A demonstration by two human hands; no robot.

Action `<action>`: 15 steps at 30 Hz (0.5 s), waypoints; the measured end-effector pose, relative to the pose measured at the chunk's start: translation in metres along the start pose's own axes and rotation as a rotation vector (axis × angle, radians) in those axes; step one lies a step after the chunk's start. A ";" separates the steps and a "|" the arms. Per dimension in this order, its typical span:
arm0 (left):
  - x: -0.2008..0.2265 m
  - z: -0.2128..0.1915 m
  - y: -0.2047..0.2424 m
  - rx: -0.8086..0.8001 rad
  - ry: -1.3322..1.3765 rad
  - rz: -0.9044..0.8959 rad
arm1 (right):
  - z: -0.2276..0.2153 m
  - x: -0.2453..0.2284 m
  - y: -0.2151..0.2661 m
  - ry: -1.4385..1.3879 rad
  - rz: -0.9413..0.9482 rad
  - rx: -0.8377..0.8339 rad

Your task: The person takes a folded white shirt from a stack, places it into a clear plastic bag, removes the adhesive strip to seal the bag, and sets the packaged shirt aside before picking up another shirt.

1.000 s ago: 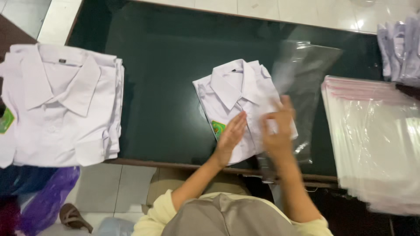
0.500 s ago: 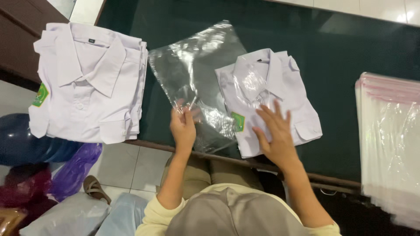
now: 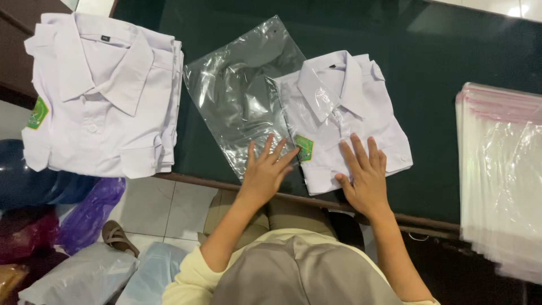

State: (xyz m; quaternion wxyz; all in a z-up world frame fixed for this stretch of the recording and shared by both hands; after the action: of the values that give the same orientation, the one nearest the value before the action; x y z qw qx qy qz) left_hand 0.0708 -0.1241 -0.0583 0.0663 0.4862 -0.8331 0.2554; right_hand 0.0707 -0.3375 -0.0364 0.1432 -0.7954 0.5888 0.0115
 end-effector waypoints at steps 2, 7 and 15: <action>-0.009 0.002 0.003 0.072 0.027 -0.007 | -0.001 0.002 -0.001 0.039 0.001 0.011; -0.017 -0.020 0.001 0.267 0.301 -0.175 | -0.006 -0.002 0.000 0.106 0.019 0.016; -0.031 -0.014 0.004 0.438 0.341 -0.198 | -0.009 -0.004 0.004 0.175 -0.091 -0.145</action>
State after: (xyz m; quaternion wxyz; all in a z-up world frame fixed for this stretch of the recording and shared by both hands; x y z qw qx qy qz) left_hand 0.0817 -0.0918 -0.0590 0.1234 0.5179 -0.6834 0.4996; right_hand 0.0644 -0.3371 -0.0283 0.0338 -0.8276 0.5598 -0.0218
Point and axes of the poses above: each hand's wrist, its own y-axis away from the middle knuckle, its own z-axis out of the palm, x = y × z, the point moved 6 cm from there along -y, towards the middle knuckle, and after that the axes turned 4 degrees about z, right-handed, at the moved point
